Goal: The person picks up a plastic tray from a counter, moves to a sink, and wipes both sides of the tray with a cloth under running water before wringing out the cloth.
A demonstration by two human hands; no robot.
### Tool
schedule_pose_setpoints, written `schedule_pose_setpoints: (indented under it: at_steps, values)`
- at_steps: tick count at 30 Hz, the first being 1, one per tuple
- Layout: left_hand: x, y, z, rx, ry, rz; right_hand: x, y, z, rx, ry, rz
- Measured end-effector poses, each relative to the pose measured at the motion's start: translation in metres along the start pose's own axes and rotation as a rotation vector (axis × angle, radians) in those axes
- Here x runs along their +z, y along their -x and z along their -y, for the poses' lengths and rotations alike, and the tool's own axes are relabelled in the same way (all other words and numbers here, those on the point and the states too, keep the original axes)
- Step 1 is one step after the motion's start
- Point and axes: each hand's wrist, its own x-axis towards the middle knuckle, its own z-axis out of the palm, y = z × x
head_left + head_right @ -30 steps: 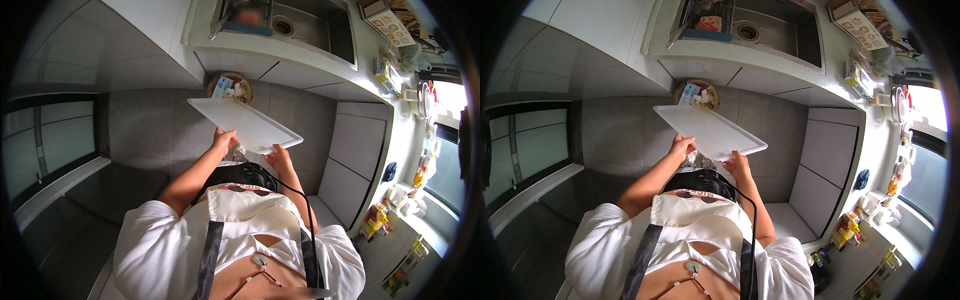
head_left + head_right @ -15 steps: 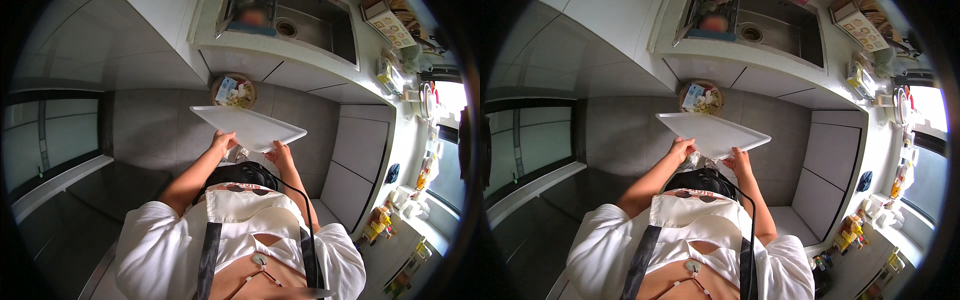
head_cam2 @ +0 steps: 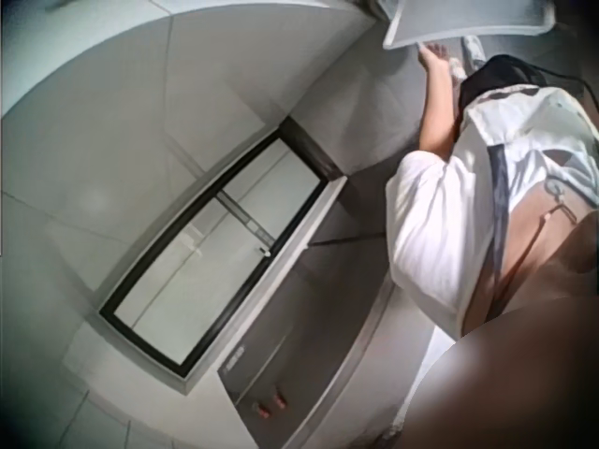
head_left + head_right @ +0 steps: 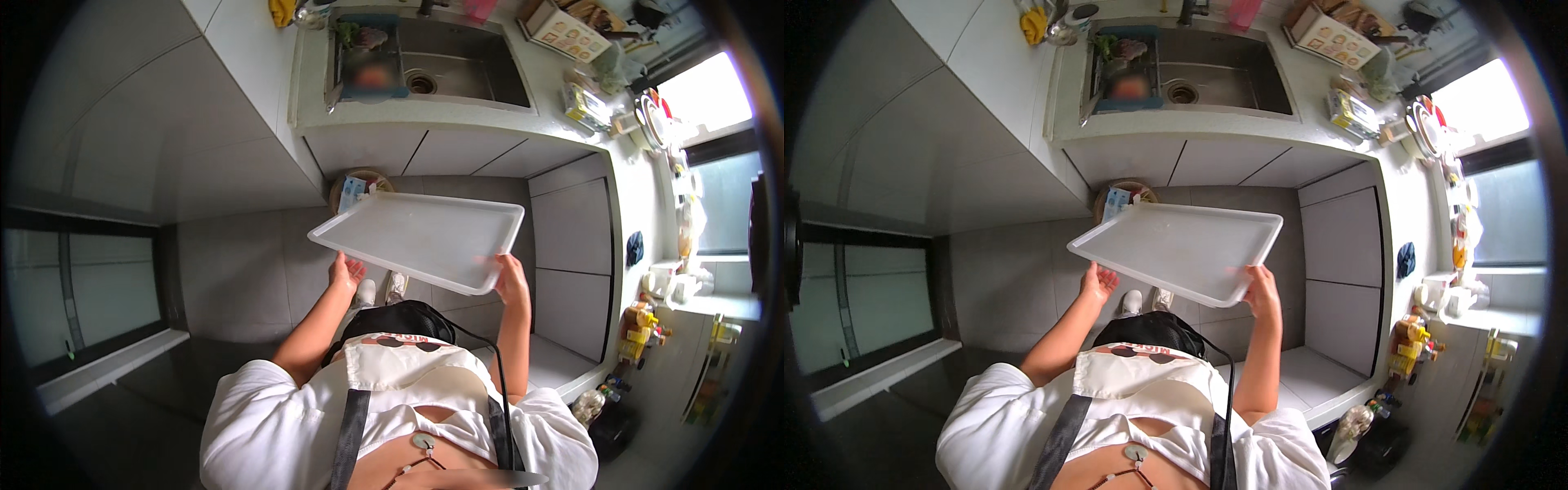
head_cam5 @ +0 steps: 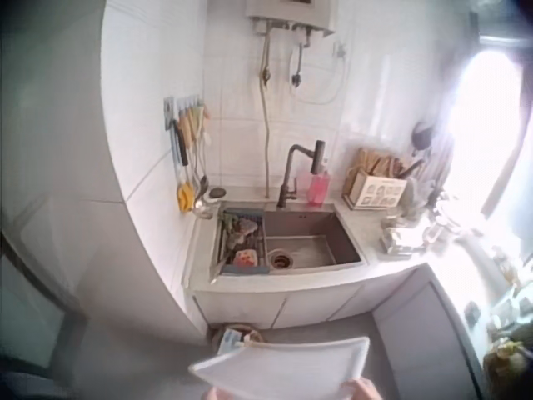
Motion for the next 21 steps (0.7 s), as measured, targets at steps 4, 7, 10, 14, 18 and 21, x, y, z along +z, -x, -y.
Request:
schedule_pose_setpoints:
  at_steps: [4,7,10,14,18,21]
  values:
    - [0.001,0.011,-0.014,0.288,-0.117,0.084,-0.046,0.044,0.007,-0.17,-0.069,0.03]
    - [0.008,0.034,-0.021,0.398,-0.162,0.168,-0.076,0.087,0.008,-0.228,-0.146,-0.019]
    - [0.018,0.06,-0.02,0.454,-0.134,0.316,-0.092,0.128,0.004,-0.251,-0.327,-0.183]
    - [0.028,0.088,-0.014,0.491,-0.203,0.405,-0.128,0.144,-0.009,-0.385,-0.323,-0.265]
    - [0.048,0.12,-0.009,0.551,-0.169,0.474,-0.118,0.151,0.01,-0.49,-0.23,-0.219]
    - [0.074,0.128,-0.016,0.594,-0.137,0.538,-0.113,0.142,0.034,-0.494,-0.265,-0.205]
